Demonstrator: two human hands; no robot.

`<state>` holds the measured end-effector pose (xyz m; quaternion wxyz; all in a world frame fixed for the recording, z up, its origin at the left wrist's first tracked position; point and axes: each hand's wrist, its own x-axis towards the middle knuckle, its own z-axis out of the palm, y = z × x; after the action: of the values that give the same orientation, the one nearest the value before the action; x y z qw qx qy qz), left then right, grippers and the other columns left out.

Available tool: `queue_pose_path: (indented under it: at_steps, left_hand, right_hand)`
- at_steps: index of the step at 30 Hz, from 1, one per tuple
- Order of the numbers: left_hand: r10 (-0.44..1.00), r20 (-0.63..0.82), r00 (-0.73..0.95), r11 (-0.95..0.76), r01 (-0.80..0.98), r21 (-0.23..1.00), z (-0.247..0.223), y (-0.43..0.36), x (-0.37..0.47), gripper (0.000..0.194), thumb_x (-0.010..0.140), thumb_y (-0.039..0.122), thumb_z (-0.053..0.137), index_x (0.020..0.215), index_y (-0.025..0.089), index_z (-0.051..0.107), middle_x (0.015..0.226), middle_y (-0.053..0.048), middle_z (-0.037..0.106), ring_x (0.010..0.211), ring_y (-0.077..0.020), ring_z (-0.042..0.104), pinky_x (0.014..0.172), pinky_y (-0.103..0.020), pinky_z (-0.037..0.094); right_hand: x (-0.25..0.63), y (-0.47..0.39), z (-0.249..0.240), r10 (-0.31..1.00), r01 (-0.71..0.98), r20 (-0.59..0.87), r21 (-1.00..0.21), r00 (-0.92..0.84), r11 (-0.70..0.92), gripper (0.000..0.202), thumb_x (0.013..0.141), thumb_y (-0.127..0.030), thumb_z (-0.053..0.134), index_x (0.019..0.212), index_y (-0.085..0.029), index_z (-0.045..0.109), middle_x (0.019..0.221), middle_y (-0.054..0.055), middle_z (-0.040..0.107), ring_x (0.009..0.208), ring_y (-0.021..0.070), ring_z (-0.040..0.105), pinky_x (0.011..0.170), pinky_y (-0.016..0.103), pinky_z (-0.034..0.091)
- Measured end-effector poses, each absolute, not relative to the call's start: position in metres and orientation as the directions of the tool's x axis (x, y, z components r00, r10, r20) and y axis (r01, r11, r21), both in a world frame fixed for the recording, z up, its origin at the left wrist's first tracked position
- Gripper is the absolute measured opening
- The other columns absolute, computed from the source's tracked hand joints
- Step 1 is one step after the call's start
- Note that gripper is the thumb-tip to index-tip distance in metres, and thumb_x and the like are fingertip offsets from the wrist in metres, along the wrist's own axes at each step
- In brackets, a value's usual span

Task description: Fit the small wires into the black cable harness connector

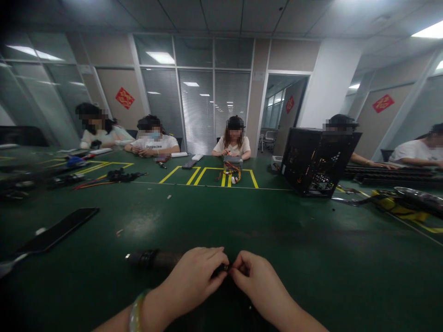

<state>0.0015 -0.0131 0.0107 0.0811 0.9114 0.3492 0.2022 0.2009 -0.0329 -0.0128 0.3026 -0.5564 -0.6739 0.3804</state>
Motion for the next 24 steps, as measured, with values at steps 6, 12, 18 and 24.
queue_pose_path:
  at_steps: [6,12,18,24]
  left_hand:
    - [0.700,0.320,0.638,-0.714,0.615,0.335,0.0129,-0.0142,-0.0003,0.014,0.082,0.022,0.063,0.095,0.022,0.058,0.091,0.000,0.064,0.085,-0.0200,0.060,0.079,-0.034,0.044]
    - [0.677,0.350,0.647,-0.735,0.577,0.356,0.0126,-0.0136,-0.0015,0.012,0.083,0.020,0.061,0.095,0.022,0.061,0.093,-0.001,0.066,0.088,-0.0199,0.061,0.082,-0.034,0.045]
    - [0.641,0.369,0.673,-0.767,0.546,0.336,0.0084,-0.0121,-0.0025,0.011,0.090,0.022,0.057,0.100,0.024,0.063,0.100,-0.001,0.067,0.094,-0.0200,0.061,0.090,-0.037,0.044]
    - [0.662,0.352,0.662,-0.749,0.567,0.342,0.0100,-0.0121,-0.0014,0.010,0.088,0.021,0.059,0.098,0.024,0.062,0.097,0.000,0.066,0.091,-0.0195,0.061,0.087,-0.036,0.044]
  right_hand:
    - [0.2004,-0.0330,-0.0087,0.977,0.535,0.007,-0.836,-0.215,0.124,0.008,0.083,-0.021,0.059,0.076,-0.018,0.060,0.068,-0.003,0.060,0.063,0.0120,0.054,0.054,0.019,0.036]
    - [0.2011,-0.0325,-0.0102,0.976,0.528,0.007,-0.840,-0.216,0.123,0.007,0.083,-0.020,0.059,0.076,-0.017,0.060,0.068,-0.003,0.059,0.063,0.0119,0.054,0.054,0.019,0.036]
    - [0.2025,-0.0322,-0.0104,0.976,0.507,-0.007,-0.855,-0.217,0.107,0.007,0.082,-0.019,0.058,0.076,-0.017,0.060,0.067,-0.004,0.059,0.062,0.0113,0.052,0.054,0.018,0.036]
    - [0.2038,-0.0307,-0.0103,0.975,0.501,-0.017,-0.860,-0.221,0.098,0.008,0.084,-0.020,0.058,0.077,-0.017,0.060,0.065,-0.004,0.057,0.059,0.0103,0.050,0.052,0.018,0.034]
